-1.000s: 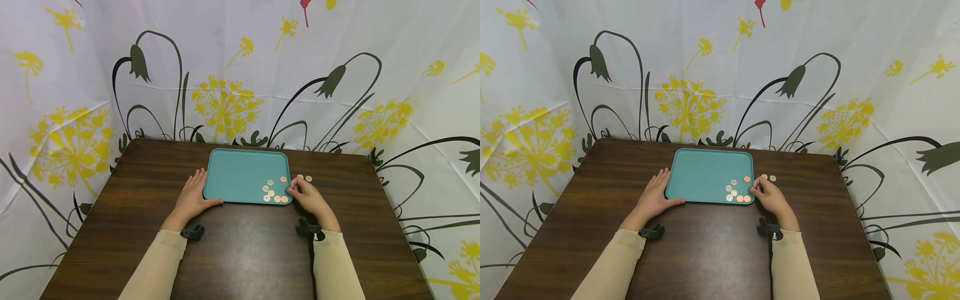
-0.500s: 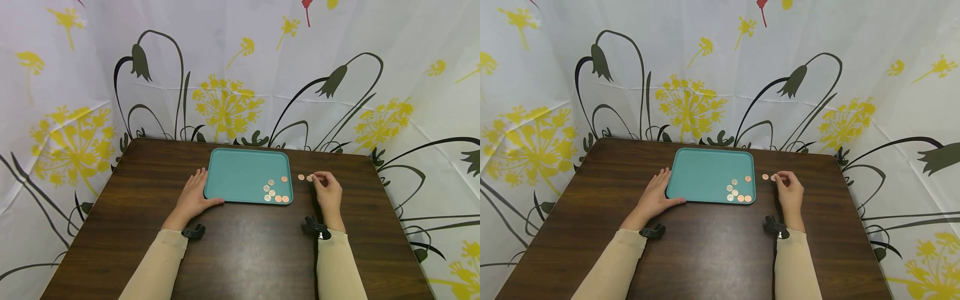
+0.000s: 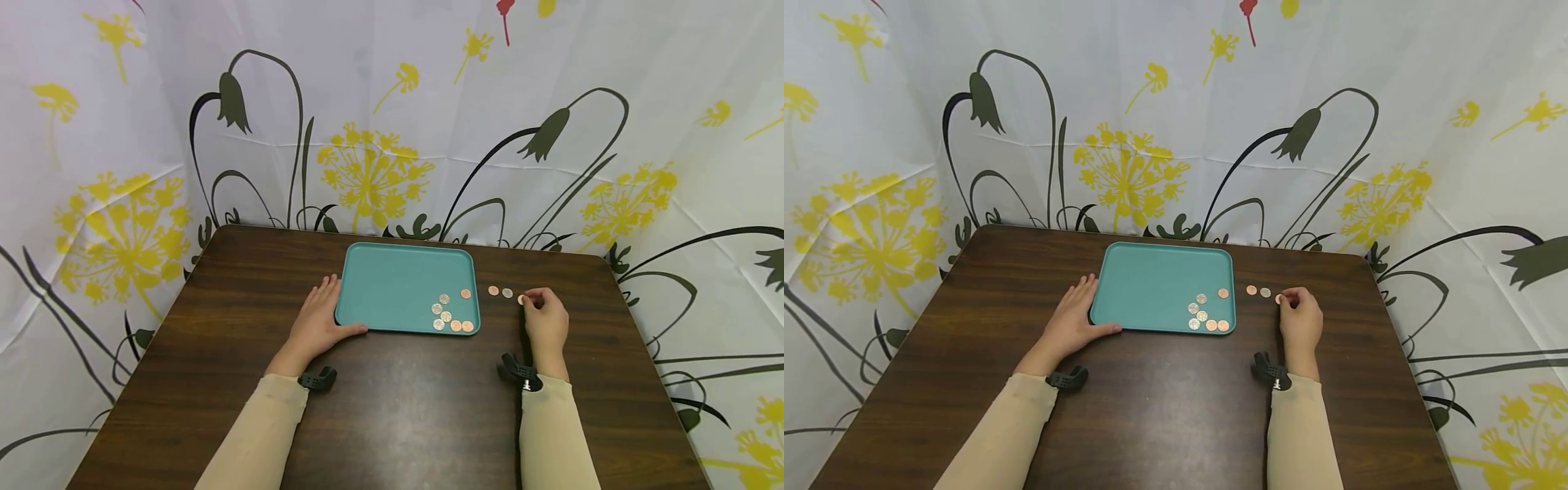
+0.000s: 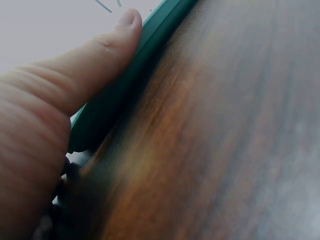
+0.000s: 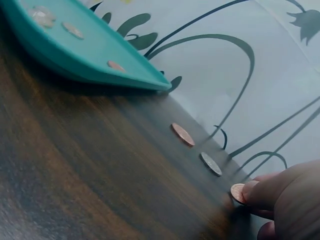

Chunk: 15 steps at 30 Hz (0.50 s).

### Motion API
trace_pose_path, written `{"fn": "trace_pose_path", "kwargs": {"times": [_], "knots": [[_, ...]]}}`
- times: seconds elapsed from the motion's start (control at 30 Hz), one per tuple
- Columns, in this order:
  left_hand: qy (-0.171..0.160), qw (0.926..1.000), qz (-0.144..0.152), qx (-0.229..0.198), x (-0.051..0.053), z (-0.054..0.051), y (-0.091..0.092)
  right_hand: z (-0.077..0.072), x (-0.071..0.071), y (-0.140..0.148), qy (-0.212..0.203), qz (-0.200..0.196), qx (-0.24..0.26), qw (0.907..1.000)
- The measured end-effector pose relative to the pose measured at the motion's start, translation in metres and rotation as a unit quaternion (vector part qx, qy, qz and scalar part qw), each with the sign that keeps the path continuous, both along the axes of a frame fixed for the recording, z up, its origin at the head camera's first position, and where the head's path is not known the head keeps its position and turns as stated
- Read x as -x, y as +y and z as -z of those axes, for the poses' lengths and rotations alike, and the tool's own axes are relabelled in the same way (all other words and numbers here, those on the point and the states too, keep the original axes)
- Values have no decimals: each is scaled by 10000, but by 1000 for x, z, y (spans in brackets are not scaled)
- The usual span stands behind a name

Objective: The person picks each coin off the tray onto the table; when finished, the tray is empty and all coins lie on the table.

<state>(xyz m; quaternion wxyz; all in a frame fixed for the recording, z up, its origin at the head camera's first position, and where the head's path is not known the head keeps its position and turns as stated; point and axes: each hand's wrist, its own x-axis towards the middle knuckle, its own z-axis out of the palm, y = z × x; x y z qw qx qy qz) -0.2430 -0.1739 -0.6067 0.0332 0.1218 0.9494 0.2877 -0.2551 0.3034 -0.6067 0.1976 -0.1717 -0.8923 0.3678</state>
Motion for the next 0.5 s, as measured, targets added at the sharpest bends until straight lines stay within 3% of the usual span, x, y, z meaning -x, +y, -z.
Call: {"fn": "trace_pose_path", "kwargs": {"times": [0.5], "knots": [[-52,10000,-25,57,1,0,0,-2,0,-4,42,69,-221,9997]]}}
